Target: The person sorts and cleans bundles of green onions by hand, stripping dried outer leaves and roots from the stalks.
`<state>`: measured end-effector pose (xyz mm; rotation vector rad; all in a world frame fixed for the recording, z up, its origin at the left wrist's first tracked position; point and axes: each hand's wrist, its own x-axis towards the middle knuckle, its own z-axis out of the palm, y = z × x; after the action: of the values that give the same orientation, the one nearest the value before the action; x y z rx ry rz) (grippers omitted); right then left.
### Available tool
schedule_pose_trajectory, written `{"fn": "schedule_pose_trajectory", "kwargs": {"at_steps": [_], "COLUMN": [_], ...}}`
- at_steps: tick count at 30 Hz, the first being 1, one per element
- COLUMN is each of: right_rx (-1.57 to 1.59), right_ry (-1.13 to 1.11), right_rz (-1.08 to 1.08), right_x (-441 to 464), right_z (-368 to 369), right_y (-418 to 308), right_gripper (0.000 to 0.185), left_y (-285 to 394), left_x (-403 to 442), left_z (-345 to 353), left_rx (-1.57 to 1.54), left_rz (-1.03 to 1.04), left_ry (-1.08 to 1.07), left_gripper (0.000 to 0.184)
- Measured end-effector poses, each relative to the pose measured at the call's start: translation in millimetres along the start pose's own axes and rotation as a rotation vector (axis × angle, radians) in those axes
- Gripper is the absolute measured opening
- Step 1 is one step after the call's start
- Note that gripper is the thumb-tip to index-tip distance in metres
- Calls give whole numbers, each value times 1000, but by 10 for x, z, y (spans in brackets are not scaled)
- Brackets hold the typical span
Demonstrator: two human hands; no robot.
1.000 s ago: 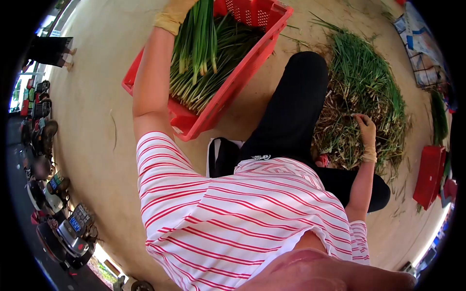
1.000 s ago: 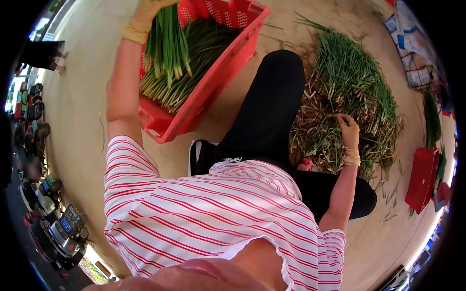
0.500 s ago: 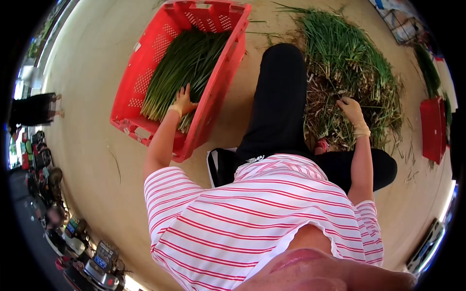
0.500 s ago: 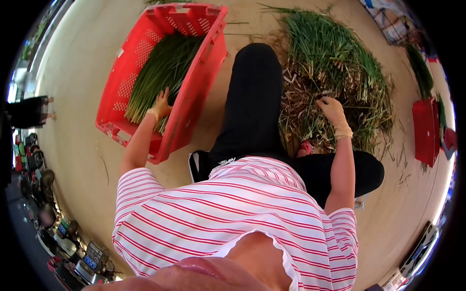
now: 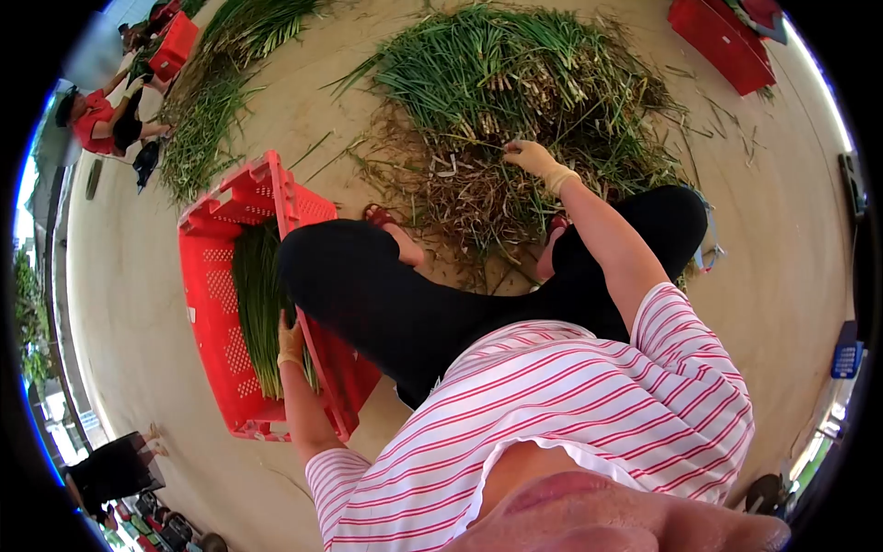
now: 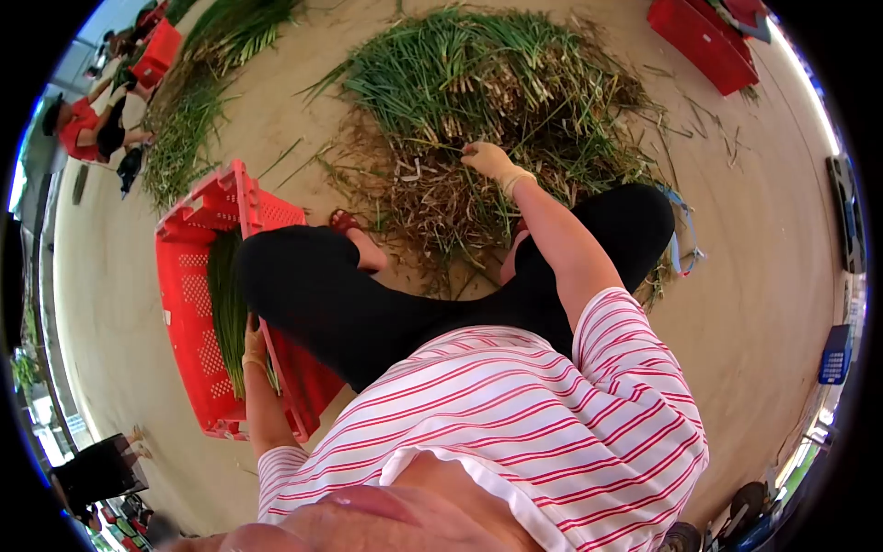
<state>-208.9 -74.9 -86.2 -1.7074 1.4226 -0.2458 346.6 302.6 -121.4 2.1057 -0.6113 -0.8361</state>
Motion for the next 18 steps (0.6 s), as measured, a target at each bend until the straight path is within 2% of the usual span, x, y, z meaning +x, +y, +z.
{"fn": "schedule_pose_trajectory", "kwargs": {"at_steps": [2,4,8,9,12,14,15,16,18], "right_rx": [144,184,91,88,53,-1,-13,-9,-68], "right_ry": [244,349,377,337,290,294,363,359,361], "right_rz": [111,215,214,288,404,486,472,483,487], "right_x": [229,411,914,1020,1327,1519,1602,1646,1711], "right_z": [-177,-389,-548,-568,-513,-428,-383,-378,-419], "right_y": [-60,-243,-324,-336,-399,-444,-451,-503,-576], "right_gripper": [47,48,50,52,56,63,51,51,34], "left_y": [525,1492,2902,3124,3500,3667,3705,3718,3751], "left_x": [213,110,70,115,377,503,571,642,779], "left_z": [-98,-63,301,435,872,1210,1400,1594,1976], "left_rx": [-168,-196,-297,-299,-117,48,54,119,189], "left_rz": [120,167,447,441,502,396,388,409,428], "left_ry": [180,292,12,10,-418,-623,-633,-707,-788], "left_gripper": [50,46,40,40,34,33,33,34,36]}}
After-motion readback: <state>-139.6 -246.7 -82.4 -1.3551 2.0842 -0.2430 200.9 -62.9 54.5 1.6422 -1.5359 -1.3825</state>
